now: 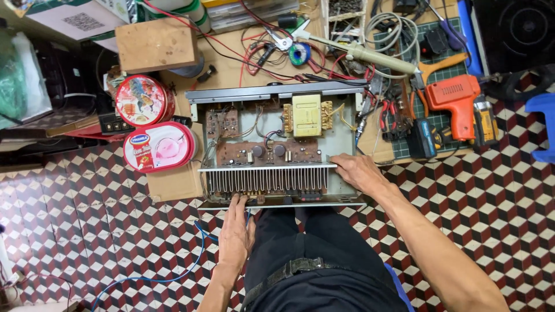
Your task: Repairing an audio amplifier by inspecting and reassembling internal circuit components.
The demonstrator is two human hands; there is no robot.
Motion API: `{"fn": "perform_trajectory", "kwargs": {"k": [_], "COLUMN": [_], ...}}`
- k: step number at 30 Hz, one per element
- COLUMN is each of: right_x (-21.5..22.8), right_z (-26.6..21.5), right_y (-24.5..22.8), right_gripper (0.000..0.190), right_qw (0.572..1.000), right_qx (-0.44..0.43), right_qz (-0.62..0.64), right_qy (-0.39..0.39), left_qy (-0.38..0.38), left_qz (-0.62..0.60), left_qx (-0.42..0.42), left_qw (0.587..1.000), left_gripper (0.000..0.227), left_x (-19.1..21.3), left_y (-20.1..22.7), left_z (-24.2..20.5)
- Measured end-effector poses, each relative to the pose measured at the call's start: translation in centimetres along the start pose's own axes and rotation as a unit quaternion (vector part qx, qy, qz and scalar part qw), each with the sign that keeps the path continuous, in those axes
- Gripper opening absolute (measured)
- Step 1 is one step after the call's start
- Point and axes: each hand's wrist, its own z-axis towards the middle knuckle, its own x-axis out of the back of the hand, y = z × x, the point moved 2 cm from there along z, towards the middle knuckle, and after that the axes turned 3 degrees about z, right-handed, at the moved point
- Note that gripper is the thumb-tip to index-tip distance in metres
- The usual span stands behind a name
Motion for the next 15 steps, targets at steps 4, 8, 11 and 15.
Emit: {"fn": "perform_trajectory", "kwargs": {"k": [4,8,11,15], "right_x": [-0.1,-0.3,-0.7,-2.4], "right_z": [-0.1,-0.9,-1.2,-2.1], "right_y": [0.4,1.1,0.3,0.2], "right_gripper": [0.028,0.033,0.036,0.036], "right_qw": [0.999,0.986,0.964,0.952], "right_qx": [-0.032,-0.113,-0.183,-0.201], "right_qz": [0.011,0.117,0.186,0.217], "right_qy": [-0.005,0.028,0.048,0.077], "left_qy": [-0.033,-0.02,-0.02,-0.036], "left_qz": [0.006,0.01,0.022,0.034], "left_qx": [0.006,-0.024,-0.026,-0.019], "left_qw": [0.999,0.999,0.999,0.999], "left_gripper": [0.053,0.058,0.061,0.065], "left_x": [0.3,0.0,0.1,0.4], "left_y": [0.3,0.3,0.6,1.0], "left_z": [0.0,0.0,0.1,0.2]}}
